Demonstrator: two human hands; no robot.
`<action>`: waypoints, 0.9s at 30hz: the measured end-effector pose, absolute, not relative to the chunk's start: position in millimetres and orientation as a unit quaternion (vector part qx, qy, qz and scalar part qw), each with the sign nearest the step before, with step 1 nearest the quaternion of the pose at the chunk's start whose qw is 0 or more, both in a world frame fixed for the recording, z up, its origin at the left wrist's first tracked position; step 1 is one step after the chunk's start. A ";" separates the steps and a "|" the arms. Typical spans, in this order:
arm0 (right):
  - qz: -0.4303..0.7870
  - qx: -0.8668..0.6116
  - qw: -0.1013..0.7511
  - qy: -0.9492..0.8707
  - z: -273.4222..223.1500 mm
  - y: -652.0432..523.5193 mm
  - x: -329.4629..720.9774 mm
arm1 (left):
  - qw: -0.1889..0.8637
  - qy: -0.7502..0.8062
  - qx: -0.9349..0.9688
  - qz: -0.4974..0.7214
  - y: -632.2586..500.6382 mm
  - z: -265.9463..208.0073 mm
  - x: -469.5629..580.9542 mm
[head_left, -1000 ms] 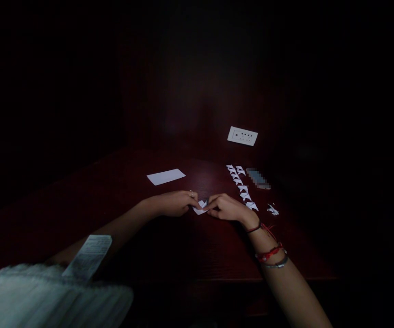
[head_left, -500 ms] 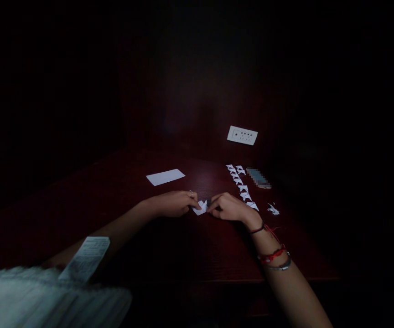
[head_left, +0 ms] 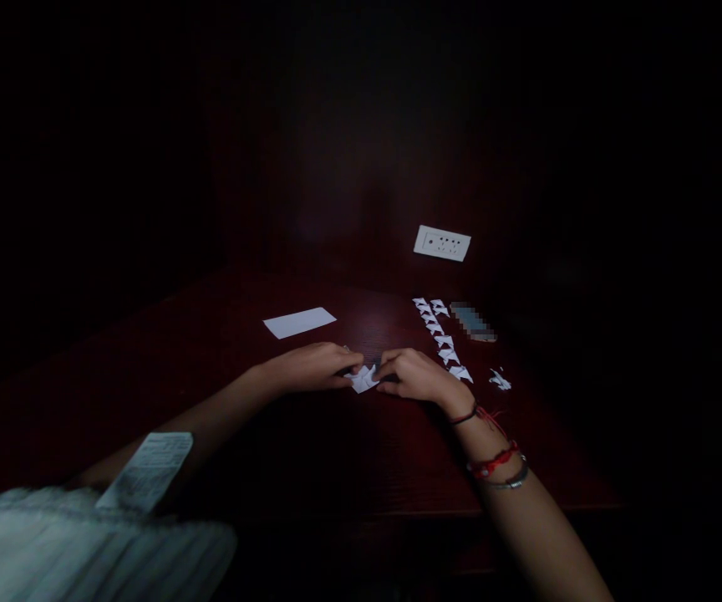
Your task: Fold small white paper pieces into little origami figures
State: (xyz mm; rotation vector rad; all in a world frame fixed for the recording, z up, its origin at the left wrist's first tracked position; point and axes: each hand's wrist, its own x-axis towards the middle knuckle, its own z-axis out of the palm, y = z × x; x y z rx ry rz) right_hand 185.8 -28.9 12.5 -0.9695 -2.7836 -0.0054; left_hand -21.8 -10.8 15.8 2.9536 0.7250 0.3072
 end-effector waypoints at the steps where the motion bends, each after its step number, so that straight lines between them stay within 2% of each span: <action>1: -0.004 -0.328 0.097 -0.940 13.0 -29.5 185.8 | 0.041 0.239 0.964 0.106 -11.2 16.1 -21.6; 5: -0.010 -0.334 0.130 -0.934 16.0 -32.6 185.2 | 0.065 0.247 0.957 0.141 -10.9 15.7 -19.2; 9: 0.021 -0.364 0.193 -0.911 17.0 -31.4 182.9 | 0.165 0.265 0.925 0.217 -7.1 12.8 -15.3; 12: 0.090 -0.394 0.261 -0.877 13.9 -24.5 183.0 | 0.230 0.294 0.887 0.273 -4.1 10.8 -13.8; 14: 0.170 -0.412 0.273 -0.853 9.5 -18.2 184.6 | 0.240 0.316 0.873 0.284 -2.6 9.9 -14.1; 17: 0.275 -0.446 0.239 -0.817 1.1 -9.9 187.7 | 0.190 0.346 0.885 0.246 -1.3 8.0 -15.6; 19: 0.281 -0.481 0.213 -0.803 -3.2 -6.9 188.4 | 0.124 0.354 0.904 0.208 -1.5 6.5 -16.1; 23: 0.180 -0.538 0.180 -0.804 -4.8 -7.6 185.4 | 0.025 0.302 0.939 0.163 -4.7 5.5 -15.1; 27: 0.101 -0.565 0.141 -0.806 -2.5 -11.1 182.9 | 0.029 0.229 0.967 0.110 -7.9 6.6 -14.8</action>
